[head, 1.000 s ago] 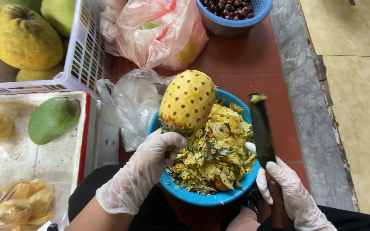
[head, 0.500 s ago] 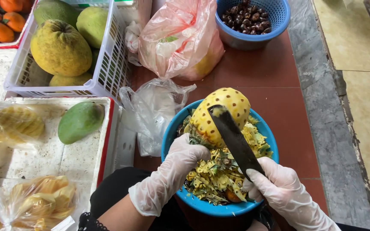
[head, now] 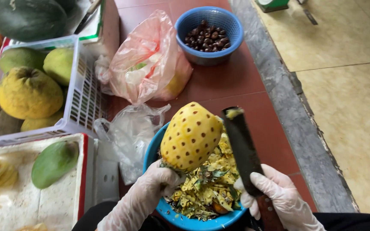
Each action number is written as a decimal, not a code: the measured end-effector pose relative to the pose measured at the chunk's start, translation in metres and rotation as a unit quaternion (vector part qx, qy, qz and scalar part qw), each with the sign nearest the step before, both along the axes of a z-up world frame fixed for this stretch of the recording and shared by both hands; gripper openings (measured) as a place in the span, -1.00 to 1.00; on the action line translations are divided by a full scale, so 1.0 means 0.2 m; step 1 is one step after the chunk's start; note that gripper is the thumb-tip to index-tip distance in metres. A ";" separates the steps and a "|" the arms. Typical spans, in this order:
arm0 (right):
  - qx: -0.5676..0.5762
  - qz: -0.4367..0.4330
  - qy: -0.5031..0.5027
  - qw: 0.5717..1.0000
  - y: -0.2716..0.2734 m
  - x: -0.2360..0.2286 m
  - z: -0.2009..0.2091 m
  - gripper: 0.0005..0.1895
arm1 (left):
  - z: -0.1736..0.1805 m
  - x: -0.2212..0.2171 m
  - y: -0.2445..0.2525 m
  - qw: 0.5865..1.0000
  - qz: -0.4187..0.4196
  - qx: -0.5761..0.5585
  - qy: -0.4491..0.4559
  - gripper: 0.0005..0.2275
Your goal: Carving out the eyes of a peeled pineapple using a knife in a spiral pattern
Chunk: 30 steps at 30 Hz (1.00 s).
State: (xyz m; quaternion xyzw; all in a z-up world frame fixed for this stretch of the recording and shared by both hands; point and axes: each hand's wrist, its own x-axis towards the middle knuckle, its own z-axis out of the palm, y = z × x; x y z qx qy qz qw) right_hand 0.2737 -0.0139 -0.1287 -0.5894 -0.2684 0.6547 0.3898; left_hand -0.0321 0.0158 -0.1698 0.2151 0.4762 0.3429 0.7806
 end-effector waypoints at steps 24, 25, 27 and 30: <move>-0.155 0.078 -0.005 0.985 -0.13 0.34 0.04 -0.69 | 0.20 -0.05 -0.07 0.998 -0.048 -0.035 0.008 -0.22; -0.132 0.058 0.010 0.989 -0.15 0.37 -0.01 -0.68 | 0.17 -0.06 -0.08 0.998 -0.053 -0.038 -0.020 -0.20; -0.078 0.070 0.045 0.994 -0.20 0.35 -0.02 -0.70 | 0.12 -0.07 -0.10 0.996 -0.058 -0.041 -0.046 -0.19; 0.035 0.094 0.055 0.993 -0.24 0.30 -0.13 -0.73 | 0.05 -0.09 -0.11 0.992 -0.072 -0.041 -0.097 -0.15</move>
